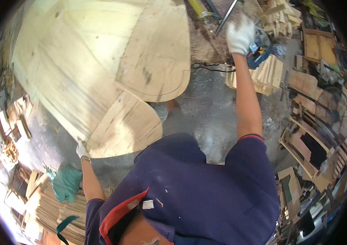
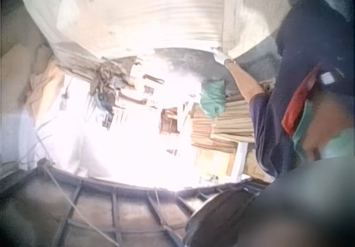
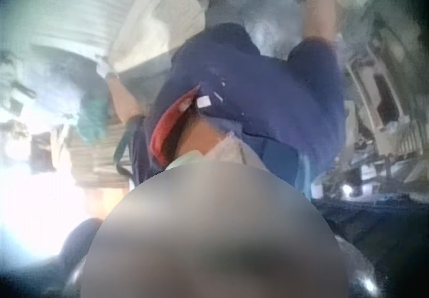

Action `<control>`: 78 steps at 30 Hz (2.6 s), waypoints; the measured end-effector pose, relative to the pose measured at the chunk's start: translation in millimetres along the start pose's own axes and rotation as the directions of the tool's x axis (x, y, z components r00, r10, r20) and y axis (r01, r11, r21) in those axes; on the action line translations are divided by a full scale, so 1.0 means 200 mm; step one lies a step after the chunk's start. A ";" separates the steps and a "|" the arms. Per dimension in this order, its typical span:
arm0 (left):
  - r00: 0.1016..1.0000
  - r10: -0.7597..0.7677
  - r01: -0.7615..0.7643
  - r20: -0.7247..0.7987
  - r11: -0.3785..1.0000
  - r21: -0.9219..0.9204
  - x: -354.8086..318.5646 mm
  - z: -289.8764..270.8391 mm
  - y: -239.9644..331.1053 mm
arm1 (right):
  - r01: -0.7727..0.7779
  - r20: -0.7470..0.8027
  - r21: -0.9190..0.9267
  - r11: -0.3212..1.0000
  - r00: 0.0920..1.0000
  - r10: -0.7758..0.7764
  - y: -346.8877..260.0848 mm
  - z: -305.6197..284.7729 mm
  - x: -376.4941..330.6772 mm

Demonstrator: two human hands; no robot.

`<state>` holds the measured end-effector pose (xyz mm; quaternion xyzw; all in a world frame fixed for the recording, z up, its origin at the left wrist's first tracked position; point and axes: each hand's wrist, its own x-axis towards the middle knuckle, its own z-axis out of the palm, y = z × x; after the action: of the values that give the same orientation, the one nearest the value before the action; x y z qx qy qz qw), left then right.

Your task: The person aligns and fastens a thin wooden panel onto a larger shaped wooden base using a nail gun. They reposition the panel, drive nails along the edges, and reload the nail gun as needed.

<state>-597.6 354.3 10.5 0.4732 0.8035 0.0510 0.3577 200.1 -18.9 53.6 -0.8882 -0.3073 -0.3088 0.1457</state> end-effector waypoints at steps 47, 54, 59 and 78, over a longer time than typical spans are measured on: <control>0.986 0.159 -0.149 -0.042 0.971 0.185 0.20 -0.06 -0.07 | -0.796 0.947 0.102 0.597 0.262 0.188 -1.37 -1.34 -0.36; 0.986 0.130 -0.116 -0.101 0.984 0.132 0.17 -0.04 -0.07 | -0.681 0.991 0.121 0.722 0.131 -0.042 -1.67 -1.12 -0.48; 0.988 0.108 -0.088 -0.108 0.981 0.175 0.17 -0.04 -0.07 | -0.570 0.976 0.208 0.795 0.169 -0.134 -1.71 -1.07 -0.53; 0.984 0.140 -0.116 -0.108 0.973 0.198 0.23 -0.02 -0.14 | -0.518 0.982 0.189 0.834 0.121 -0.147 -1.80 -1.08 -0.46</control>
<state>-634.1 376.9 -21.6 0.5523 0.7926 0.0251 0.2572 -184.3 119.8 185.4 -0.8288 -0.2730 0.4576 0.1709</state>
